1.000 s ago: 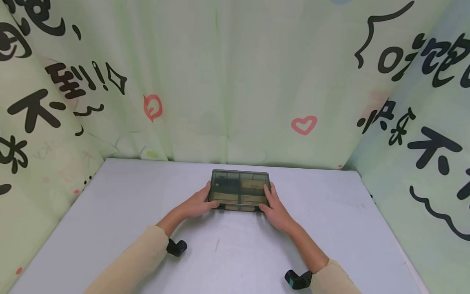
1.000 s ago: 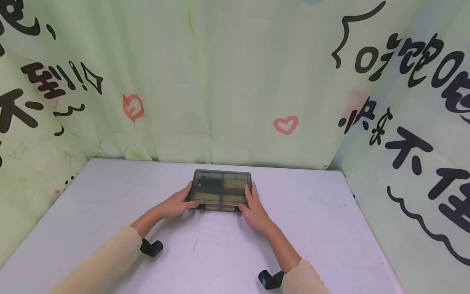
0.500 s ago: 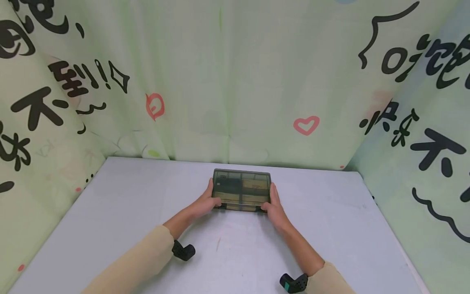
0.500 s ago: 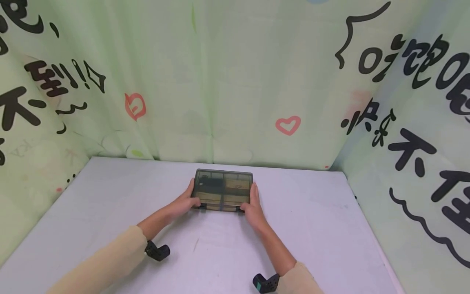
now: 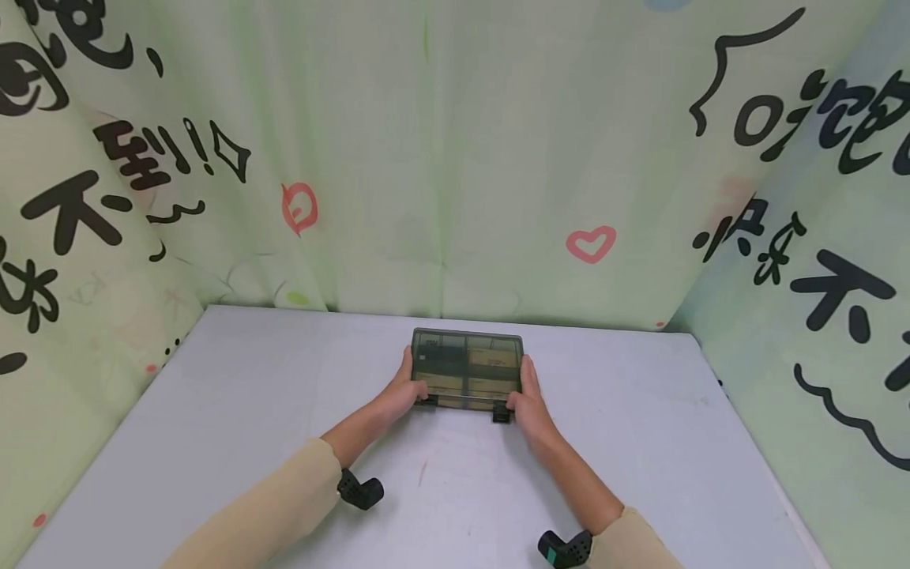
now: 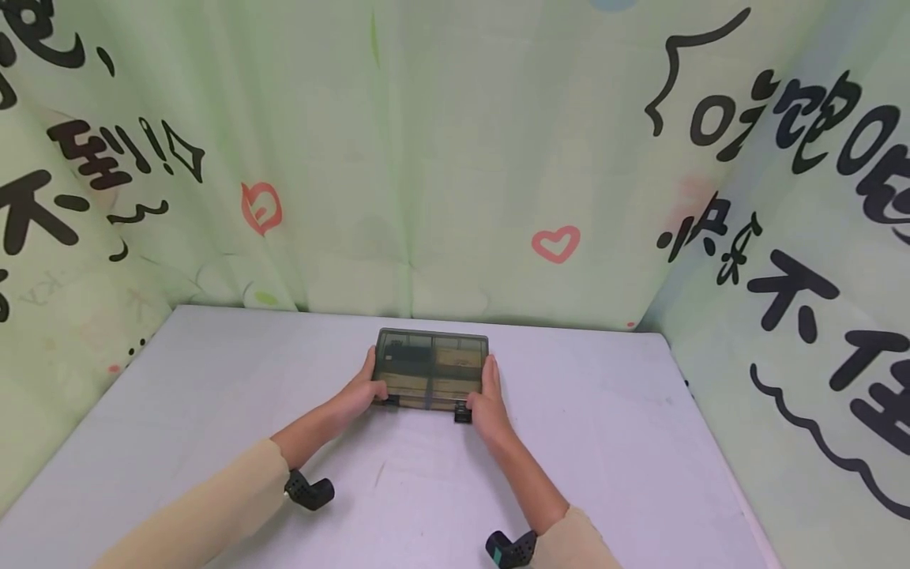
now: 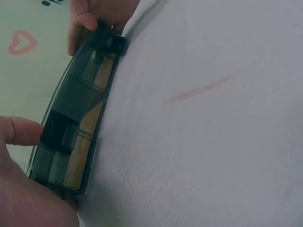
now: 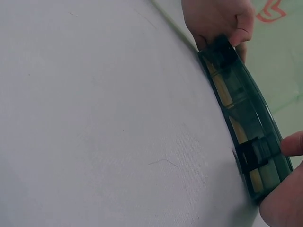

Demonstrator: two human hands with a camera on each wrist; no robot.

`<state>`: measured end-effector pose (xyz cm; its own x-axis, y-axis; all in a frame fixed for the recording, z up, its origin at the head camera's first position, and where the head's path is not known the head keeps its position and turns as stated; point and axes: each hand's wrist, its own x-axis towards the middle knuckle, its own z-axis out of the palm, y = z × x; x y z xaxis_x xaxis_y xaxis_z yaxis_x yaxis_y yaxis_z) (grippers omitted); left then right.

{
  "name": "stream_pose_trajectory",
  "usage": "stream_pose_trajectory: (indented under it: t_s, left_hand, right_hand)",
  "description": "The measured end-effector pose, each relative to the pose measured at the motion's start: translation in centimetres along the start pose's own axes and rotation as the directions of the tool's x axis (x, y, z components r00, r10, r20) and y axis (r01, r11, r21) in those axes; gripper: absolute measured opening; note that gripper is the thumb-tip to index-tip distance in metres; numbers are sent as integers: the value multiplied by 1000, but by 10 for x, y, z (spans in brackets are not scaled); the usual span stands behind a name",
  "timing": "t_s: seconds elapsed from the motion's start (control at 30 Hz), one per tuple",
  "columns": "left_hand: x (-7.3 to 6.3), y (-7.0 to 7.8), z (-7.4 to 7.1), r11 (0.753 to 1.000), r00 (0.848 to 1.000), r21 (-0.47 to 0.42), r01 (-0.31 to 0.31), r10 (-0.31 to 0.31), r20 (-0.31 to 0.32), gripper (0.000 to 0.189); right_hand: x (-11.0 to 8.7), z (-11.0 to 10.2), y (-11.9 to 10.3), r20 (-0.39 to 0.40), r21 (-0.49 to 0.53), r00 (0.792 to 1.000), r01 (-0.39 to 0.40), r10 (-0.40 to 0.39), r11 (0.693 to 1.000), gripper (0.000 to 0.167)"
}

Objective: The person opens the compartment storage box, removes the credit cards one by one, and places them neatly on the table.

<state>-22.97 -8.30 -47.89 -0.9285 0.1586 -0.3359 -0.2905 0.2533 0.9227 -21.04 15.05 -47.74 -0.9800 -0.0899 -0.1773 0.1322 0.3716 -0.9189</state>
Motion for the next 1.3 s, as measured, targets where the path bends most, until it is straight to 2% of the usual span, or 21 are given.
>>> stream_pose_trajectory:
  t_s: [0.33, 0.7, 0.83, 0.9, 1.0, 1.07, 1.23, 1.3]
  left_hand:
    - [-2, 0, 1, 1000, 1000, -5, 1, -1, -8, 101]
    - [-3, 1, 2, 999, 999, -36, 30, -32, -36, 102]
    - [-1, 1, 3, 999, 999, -44, 16, -18, -41, 102]
    - [-1, 0, 3, 1000, 999, -22, -18, 17, -40, 103]
    - [-2, -5, 3, 996, 996, 30, -87, 87, -16, 105]
    - [-3, -7, 1, 993, 994, 46, -106, 105, 21, 108]
    - [-4, -6, -8, 999, 993, 5, -38, 37, 108, 108]
    - [-5, -5, -13, 1000, 991, 4, -31, 30, 127, 107]
  right_hand:
    - [2, -2, 1, 23, -31, 1000, 12, -12, 999, 88]
    - [2, -3, 0, 41, -71, 999, 14, -11, 997, 81]
    - [1, -3, -1, 46, -73, 999, 10, -6, 997, 81]
    - [1, -3, -2, 48, -70, 999, 8, -4, 998, 82]
    - [0, -3, -3, 47, -75, 999, 6, -2, 997, 82]
    - [-1, -4, -4, 45, -81, 999, 3, 1, 997, 83]
    - [-2, -4, -6, 47, -88, 999, 1, 4, 996, 84]
    - [-2, -4, -5, 49, -90, 999, 2, 3, 996, 85]
